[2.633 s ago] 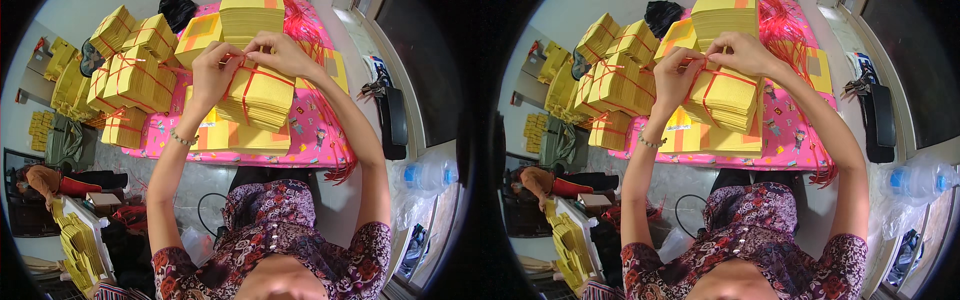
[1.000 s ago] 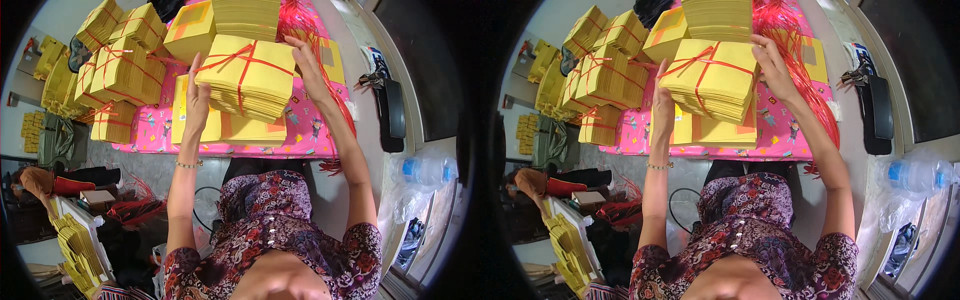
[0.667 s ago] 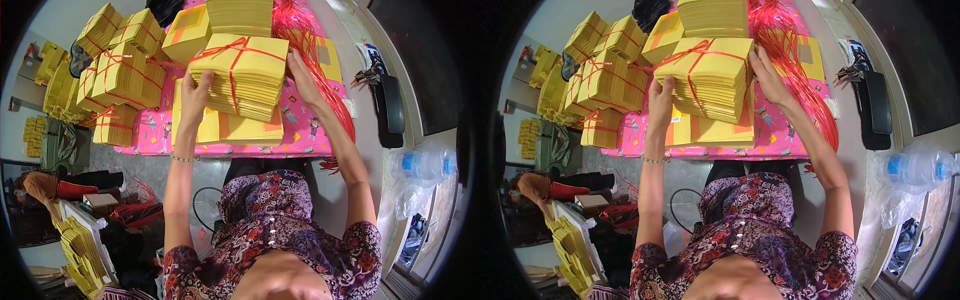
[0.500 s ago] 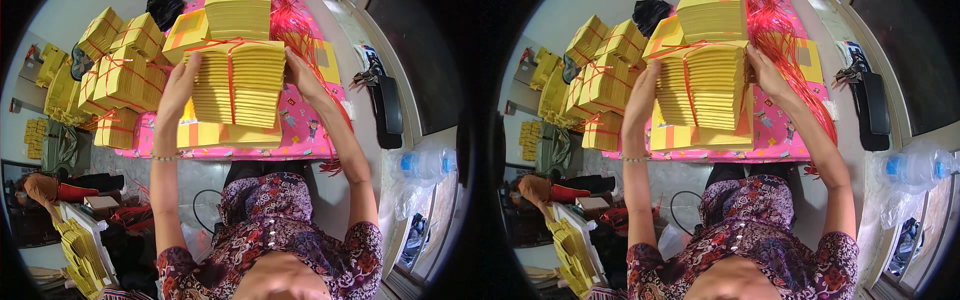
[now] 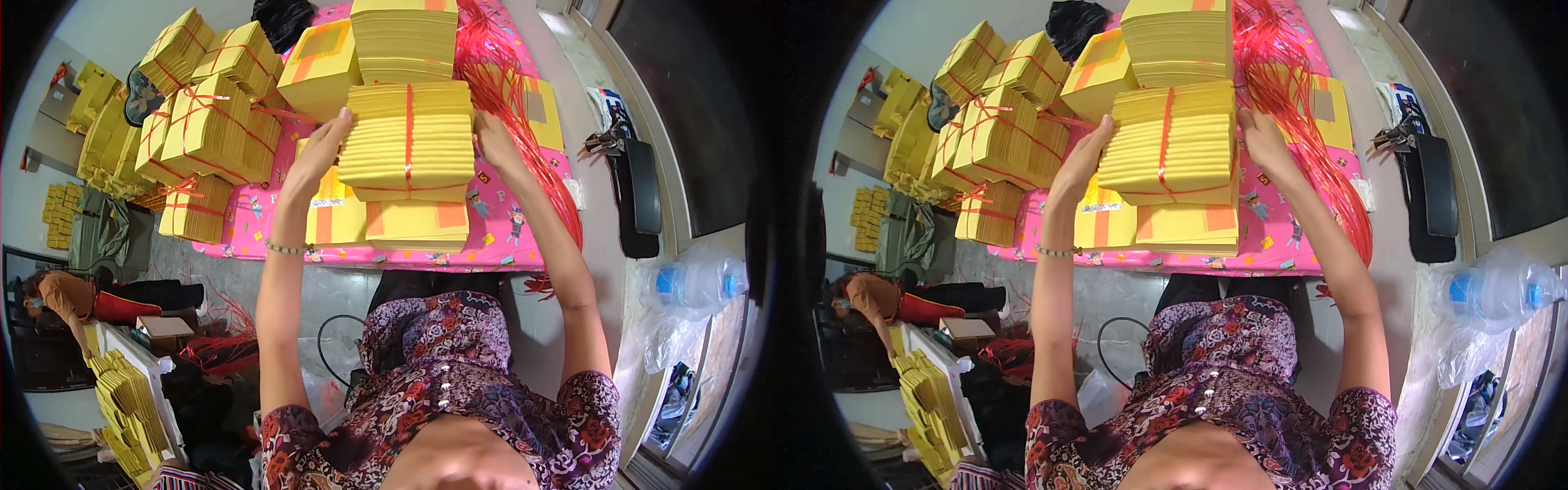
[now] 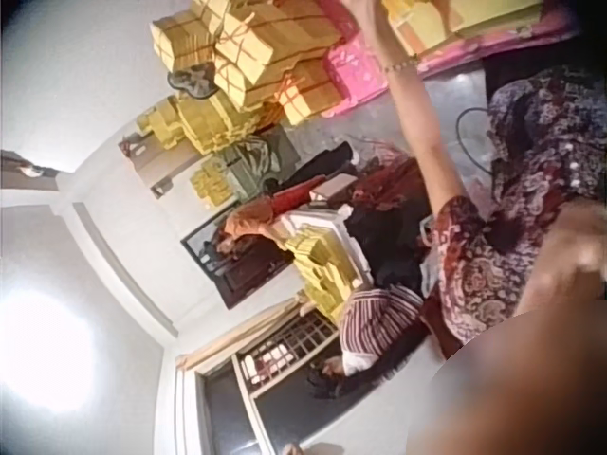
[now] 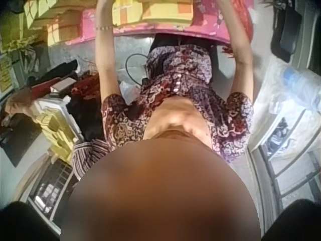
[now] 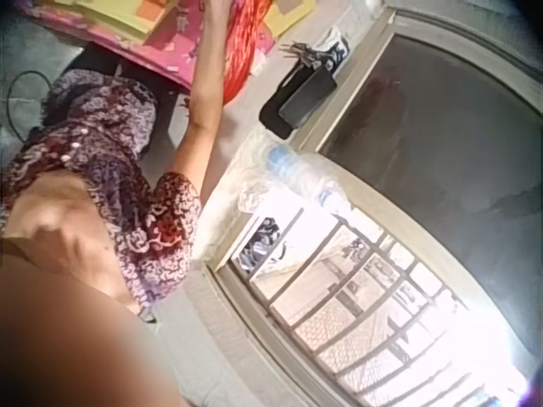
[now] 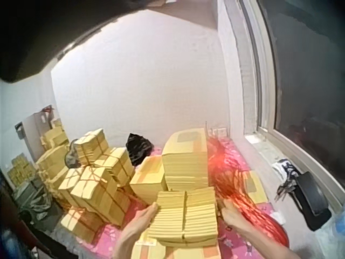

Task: The recorder is counting stacks of yellow paper and bundling them using red ribbons.

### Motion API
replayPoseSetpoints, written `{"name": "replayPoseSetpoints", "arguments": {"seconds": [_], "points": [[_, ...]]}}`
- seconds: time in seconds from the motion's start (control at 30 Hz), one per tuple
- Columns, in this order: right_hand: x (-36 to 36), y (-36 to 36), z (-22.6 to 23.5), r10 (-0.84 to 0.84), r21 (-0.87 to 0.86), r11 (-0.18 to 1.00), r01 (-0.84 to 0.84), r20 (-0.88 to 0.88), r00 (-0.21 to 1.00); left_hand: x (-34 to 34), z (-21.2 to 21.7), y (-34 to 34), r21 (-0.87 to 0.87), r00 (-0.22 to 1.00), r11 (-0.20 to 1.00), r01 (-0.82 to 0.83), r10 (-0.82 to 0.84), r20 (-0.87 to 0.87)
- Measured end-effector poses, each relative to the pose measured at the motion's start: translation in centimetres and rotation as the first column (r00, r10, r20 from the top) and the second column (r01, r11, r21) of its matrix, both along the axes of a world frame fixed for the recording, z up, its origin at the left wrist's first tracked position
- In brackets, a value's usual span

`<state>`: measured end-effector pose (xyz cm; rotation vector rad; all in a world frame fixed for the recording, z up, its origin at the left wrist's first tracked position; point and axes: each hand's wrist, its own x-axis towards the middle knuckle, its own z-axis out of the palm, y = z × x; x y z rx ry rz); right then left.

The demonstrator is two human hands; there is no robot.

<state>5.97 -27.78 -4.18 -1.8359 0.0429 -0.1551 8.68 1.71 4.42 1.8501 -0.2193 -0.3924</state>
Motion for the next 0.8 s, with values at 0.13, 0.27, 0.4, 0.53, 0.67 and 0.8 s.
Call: {"name": "replayPoseSetpoints", "arguments": {"seconds": [0.13, 0.27, 0.4, 0.53, 0.67, 0.8], "points": [[-1.0, 2.5, 3.2, -0.038, 0.343, 0.939, 0.026, 0.030, 0.999, -0.2, -1.4, -0.1, -0.297, 0.996, 0.953, -0.058, 0.036, -0.077], [-1.6, 4.3, 6.2, 0.062, 0.351, 0.928, -0.123, 0.180, 0.982, -1.2, -0.8, -1.9, -0.451, 0.991, 0.883, -0.131, 0.119, -0.055], [-0.7, 4.5, 4.7, 0.008, 0.355, 0.933, -0.062, 0.150, 0.989, -1.4, -0.2, -2.7, -0.542, 0.995, 0.837, -0.076, 0.024, -0.102], [-0.8, 4.6, 5.0, 0.107, 0.395, 0.904, -0.162, 0.158, 0.982, -1.7, -0.1, -2.7, -0.572, 0.989, 0.812, -0.110, 0.033, -0.144], [-1.3, 4.9, 4.8, 0.087, 0.428, 0.892, -0.146, 0.153, 0.984, -2.0, 0.1, -3.0, -0.586, 0.988, 0.802, -0.111, 0.027, -0.151], [-1.2, 4.7, 4.5, 0.071, 0.513, 0.848, -0.135, 0.143, 0.987, -1.2, -1.0, -2.0, -0.562, 0.991, 0.826, -0.044, -0.036, -0.130]]}}
